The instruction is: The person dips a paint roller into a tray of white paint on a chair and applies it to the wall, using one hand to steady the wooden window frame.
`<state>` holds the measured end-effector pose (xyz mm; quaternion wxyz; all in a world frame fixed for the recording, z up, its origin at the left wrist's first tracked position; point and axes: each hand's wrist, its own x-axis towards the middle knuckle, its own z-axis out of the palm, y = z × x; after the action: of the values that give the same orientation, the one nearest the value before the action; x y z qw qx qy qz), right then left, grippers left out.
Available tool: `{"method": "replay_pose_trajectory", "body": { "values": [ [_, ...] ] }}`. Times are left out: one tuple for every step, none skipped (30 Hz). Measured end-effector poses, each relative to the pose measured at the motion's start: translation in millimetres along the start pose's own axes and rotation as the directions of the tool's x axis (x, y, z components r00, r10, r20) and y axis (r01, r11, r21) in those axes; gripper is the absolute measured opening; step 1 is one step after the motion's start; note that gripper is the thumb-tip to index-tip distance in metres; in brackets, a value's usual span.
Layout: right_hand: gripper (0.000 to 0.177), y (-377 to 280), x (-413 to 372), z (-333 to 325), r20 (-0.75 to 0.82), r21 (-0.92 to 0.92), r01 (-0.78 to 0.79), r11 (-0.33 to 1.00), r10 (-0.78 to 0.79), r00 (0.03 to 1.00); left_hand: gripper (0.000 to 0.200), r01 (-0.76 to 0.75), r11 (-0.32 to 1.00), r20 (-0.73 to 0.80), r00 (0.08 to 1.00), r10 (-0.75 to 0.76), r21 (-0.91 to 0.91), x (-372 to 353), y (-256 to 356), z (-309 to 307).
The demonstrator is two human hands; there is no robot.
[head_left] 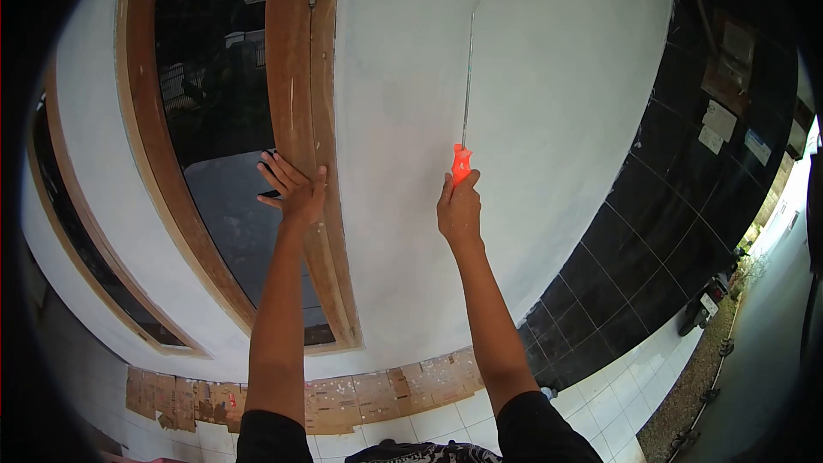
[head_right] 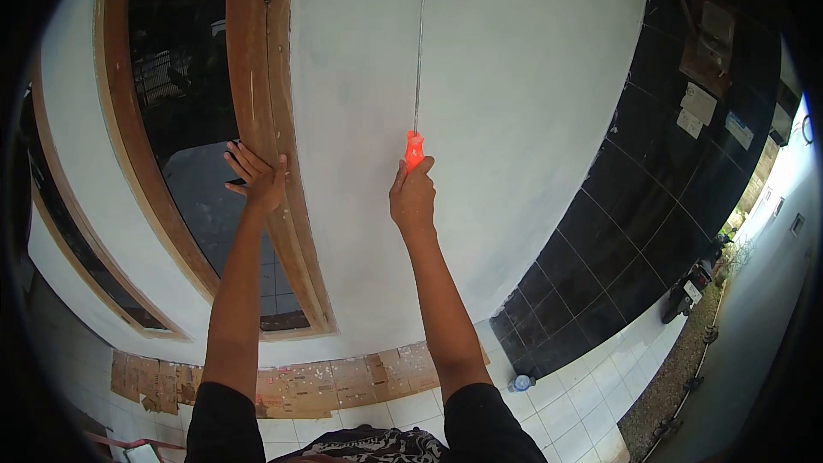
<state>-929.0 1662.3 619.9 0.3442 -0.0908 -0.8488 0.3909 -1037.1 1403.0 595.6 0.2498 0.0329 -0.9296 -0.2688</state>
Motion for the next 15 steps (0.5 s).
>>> {"method": "replay_pose_trajectory", "body": {
  "values": [
    [0.027, 7.7, -2.2, 2.5, -0.001, 0.006, 0.002, 1.0, -0.002, 1.0, 0.109, 0.007, 1.0, -0.003, 1.0, -0.007, 0.002, 1.5, -0.5, 1.0],
    [0.027, 23.4, -10.6, 10.4, -0.015, 0.011, 0.018, 1.0, -0.018, 1.0, 0.109, 0.006, 1.0, -0.007, 1.0, -0.006, 0.005, 3.0, -1.3, 2.1],
    [0.028, 40.6, -22.5, 18.6, -0.03, 0.015, 0.034, 0.999, -0.033, 0.999, 0.109, 0.012, 1.0, -0.012, 1.0, -0.012, 0.01, 3.6, -1.6, 3.2],
    [0.028, 58.0, -41.9, 25.9, -0.007, 0.024, 0.008, 1.0, -0.008, 1.0, 0.109, 0.017, 1.0, -0.017, 1.0, -0.017, 0.013, 3.6, -1.7, 4.5],
    [0.028, 79.2, -68.1, 34.0, 0.017, 0.033, -0.021, 0.999, 0.02, 1.0, 0.109, 0.016, 1.0, -0.017, 1.0, -0.016, 0.015, 3.5, -1.8, 5.5],
    [0.028, 103.1, -95.8, 42.6, 0.043, 0.023, -0.051, 0.998, 0.05, 0.998, 0.109, 0.018, 1.0, -0.027, 0.999, -0.018, 0.005, 3.6, -2.1, 6.1],
    [0.029, 130.3, -126.8, 54.2, 0.079, 0.013, -0.094, 0.996, 0.092, 0.993, 0.109, 0.019, 1.0, -0.039, 0.999, -0.019, -0.004, 3.7, -2.2, 6.4],
    [0.03, 148.5, -159.9, 60.5, 0.125, 0.011, -0.146, 0.989, 0.144, 0.982, 0.109, 0.019, 1.0, -0.043, 0.999, -0.019, -0.001, 3.3, -1.9, 6.4],
    [0.031, 164.3, -189.3, 65.7, 0.172, 0.006, -0.196, 0.981, 0.192, 0.966, 0.109, 0.021, 1.0, -0.041, 0.999, -0.021, 0.008, 3.2, -1.7, 6.2],
    [0.031, 182.0, -217.1, 72.0, 0.176, -0.002, -0.199, 0.98, 0.196, 0.965, 0.11, 0.024, 1.0, -0.037, 0.999, -0.023, 0.017, 3.4, -1.7, 5.8],
    [0.032, 191.9, -231.8, 76.3, 0.18, -0.009, -0.204, 0.979, 0.202, 0.963, 0.11, 0.024, 1.0, -0.04, 0.999, -0.023, 0.02, 4.6, -2.0, 6.2],
    [0.032, 194.1, -228.4, 75.6, 0.182, -0.005, -0.205, 0.979, 0.202, 0.962, 0.11, 0.026, 1.0, -0.042, 0.999, -0.025, 0.019, 5.7, -2.6, 7.6],
    [0.032, 194.2, -219.3, 70.0, 0.163, 0.003, -0.183, 0.983, 0.18, 0.97, 0.11, 0.028, 0.999, -0.041, 0.999, -0.027, 0.016, 5.7, -3.1, 8.2],
    [0.031, 195.0, -207.3, 64.2, 0.143, 0.01, -0.16, 0.987, 0.157, 0.977, 0.11, 0.03, 0.999, -0.04, 0.999, -0.029, 0.018, 6.4, -3.7, 8.5],
    [0.031, 187.6, -185.9, 55.6, 0.122, 0.007, -0.133, 0.991, 0.131, 0.984, 0.11, 0.032, 0.999, -0.044, 0.999, -0.031, 0.027, 6.6, -3.9, 8.7]
  ]
}}
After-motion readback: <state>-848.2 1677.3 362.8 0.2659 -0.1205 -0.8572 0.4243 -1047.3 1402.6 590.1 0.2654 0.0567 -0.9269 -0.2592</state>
